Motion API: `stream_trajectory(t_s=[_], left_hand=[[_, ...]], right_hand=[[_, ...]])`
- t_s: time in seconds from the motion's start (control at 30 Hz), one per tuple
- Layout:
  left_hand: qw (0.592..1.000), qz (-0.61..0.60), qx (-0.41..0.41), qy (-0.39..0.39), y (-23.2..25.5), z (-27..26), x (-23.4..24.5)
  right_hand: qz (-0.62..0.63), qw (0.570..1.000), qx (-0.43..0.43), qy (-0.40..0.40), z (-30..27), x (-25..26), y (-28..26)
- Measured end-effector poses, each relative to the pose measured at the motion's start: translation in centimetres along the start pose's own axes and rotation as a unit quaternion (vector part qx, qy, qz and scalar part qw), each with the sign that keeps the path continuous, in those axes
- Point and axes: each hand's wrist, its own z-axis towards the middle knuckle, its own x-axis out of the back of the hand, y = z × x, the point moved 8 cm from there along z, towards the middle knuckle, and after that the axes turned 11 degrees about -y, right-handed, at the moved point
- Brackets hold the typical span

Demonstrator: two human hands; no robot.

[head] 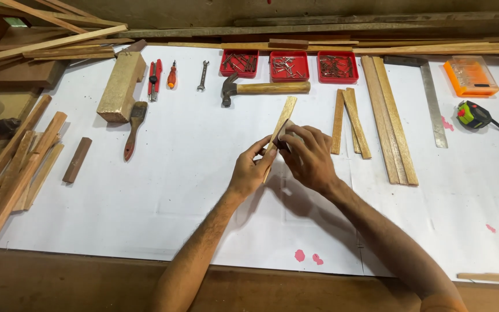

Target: Measuring, checking, and sanding wood pieces at a workshop table.

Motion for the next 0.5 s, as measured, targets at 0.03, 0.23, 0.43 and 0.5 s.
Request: stream_trajectory(t_s=[0.03,0.23,0.43,0.5], left_hand=[[1.0,0.001,-0.001,-0.001,-0.3,0.1,0.1],[0.996,0.071,-0.039,-0.03,0.4,-0.5,-0.6],[0.997,0.033,-0.017,-0.063,0.4,-0.8,-0.7],[0.997,0.047,-0.003,-0.055,0.5,-1.0,-0.4]], right_hand=[[-0.002,1.0,0.0,0.001,0.1,0.1,0.2],[-0.024,0.999,-0.028,0.027,0.7,0.8,3.4],[0.013,0.994,-0.099,0.048,1.1,1.2,7.6],[0.018,0.994,-0.093,0.06,1.1,1.0,7.5]])
